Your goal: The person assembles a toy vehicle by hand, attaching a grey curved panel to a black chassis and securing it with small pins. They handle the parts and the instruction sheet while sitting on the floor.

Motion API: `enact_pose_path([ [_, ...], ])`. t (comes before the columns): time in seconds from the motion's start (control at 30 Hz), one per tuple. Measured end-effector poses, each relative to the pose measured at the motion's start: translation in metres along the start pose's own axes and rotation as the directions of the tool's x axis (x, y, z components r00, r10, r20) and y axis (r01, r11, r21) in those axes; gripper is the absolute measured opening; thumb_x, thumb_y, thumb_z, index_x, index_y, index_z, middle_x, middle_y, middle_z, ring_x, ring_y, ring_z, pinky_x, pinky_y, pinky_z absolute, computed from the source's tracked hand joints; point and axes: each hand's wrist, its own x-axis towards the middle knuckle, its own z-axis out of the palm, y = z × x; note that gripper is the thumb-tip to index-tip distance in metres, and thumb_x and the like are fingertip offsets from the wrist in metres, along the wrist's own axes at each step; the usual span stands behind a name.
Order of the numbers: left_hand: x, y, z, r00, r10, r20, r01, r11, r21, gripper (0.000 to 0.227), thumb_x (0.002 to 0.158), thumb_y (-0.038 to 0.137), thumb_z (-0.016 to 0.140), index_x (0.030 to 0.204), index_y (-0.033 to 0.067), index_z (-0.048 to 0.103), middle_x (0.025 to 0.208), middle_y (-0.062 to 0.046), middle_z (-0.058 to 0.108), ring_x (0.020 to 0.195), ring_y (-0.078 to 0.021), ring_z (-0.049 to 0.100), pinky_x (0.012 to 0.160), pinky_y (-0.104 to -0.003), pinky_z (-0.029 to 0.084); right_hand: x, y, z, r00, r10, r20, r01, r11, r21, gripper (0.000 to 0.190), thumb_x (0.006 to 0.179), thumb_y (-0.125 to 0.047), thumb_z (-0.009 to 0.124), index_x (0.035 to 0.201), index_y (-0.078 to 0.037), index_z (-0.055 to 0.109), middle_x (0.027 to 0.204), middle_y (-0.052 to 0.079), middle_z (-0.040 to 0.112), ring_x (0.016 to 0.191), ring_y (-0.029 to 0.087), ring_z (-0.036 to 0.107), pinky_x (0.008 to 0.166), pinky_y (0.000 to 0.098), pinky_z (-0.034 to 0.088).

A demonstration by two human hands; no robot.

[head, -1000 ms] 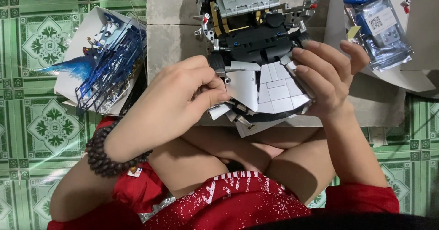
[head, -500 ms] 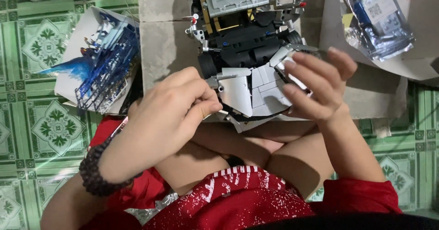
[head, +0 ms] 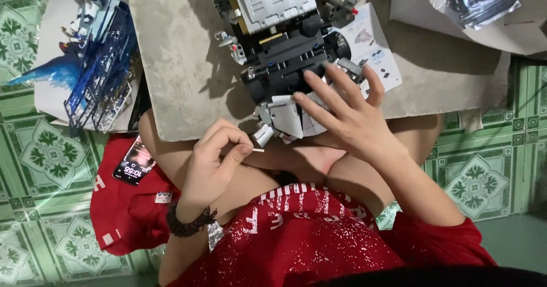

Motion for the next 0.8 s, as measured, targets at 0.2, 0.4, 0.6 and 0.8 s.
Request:
enact_pose_path([
  [0.2, -0.011, -0.003, 0.006, 0.993, -0.12, -0.019, 0.117, 0.986, -0.115, 0.007, 0.088, 0.008, 0.057, 0.084, 0.0022, 0.058, 0.085, -0.001, 0.049, 0.066, -0.0079, 0.041, 0.06, -0.019, 0.033, 0.008, -0.009, -0.019, 0.857, -0.005, 0.515, -0.112, 0.974, 0.196, 0.077, 0.08, -0.018, 0.069, 0.148, -0.014, 0.033, 0.153, 0.014, 0.024, 0.139, 0.033, 0.011, 0.104, 0.065, -0.006],
  [0.4, -0.015, 0.013, 0.015, 0.99, 0.077, -0.117, -0.086, 0.994, -0.069, 0.003, 0.089, 0.001, 0.051, 0.091, 0.0015, 0.048, 0.089, -0.007, 0.059, 0.069, -0.013, 0.051, 0.064, -0.023, 0.043, 0.007, -0.009, -0.016, 0.97, -0.034, 0.243, 0.008, 0.994, 0.105, 0.045, 0.085, -0.024, 0.071, 0.129, -0.019, 0.06, 0.107, 0.003, 0.058, 0.119, 0.022, 0.052, 0.117, 0.0488, 0.004],
  [0.6, -0.001, 0.024, 0.027, 0.938, 0.337, -0.084, -0.335, 0.942, 0.032, 0.008, 0.087, 0.005, 0.056, 0.09, 0.0041, 0.049, 0.088, -0.006, 0.058, 0.075, -0.0153, 0.055, 0.07, -0.026, 0.048, 0.005, -0.003, -0.037, 0.98, 0.014, 0.197, -0.124, 0.819, 0.56, 0.06, 0.081, -0.046, 0.047, 0.126, -0.007, 0.052, 0.108, 0.016, 0.054, 0.106, 0.027, 0.054, 0.116, 0.0542, 0.012],
  [0.8, 0.01, 0.068, 0.035, 0.686, 0.683, -0.25, -0.441, 0.664, 0.604, 0.022, 0.078, 0.03, 0.076, 0.081, 0.0164, 0.059, 0.09, 0.003, 0.044, 0.081, -0.0111, 0.043, 0.075, -0.024, 0.039, -0.001, -0.017, -0.054, 0.957, 0.01, 0.289, -0.274, 0.353, 0.895, 0.045, 0.091, -0.026, 0.038, 0.125, 0.003, 0.045, 0.118, 0.021, 0.057, 0.1, 0.033, 0.062, 0.087, 0.0384, 0.052],
])
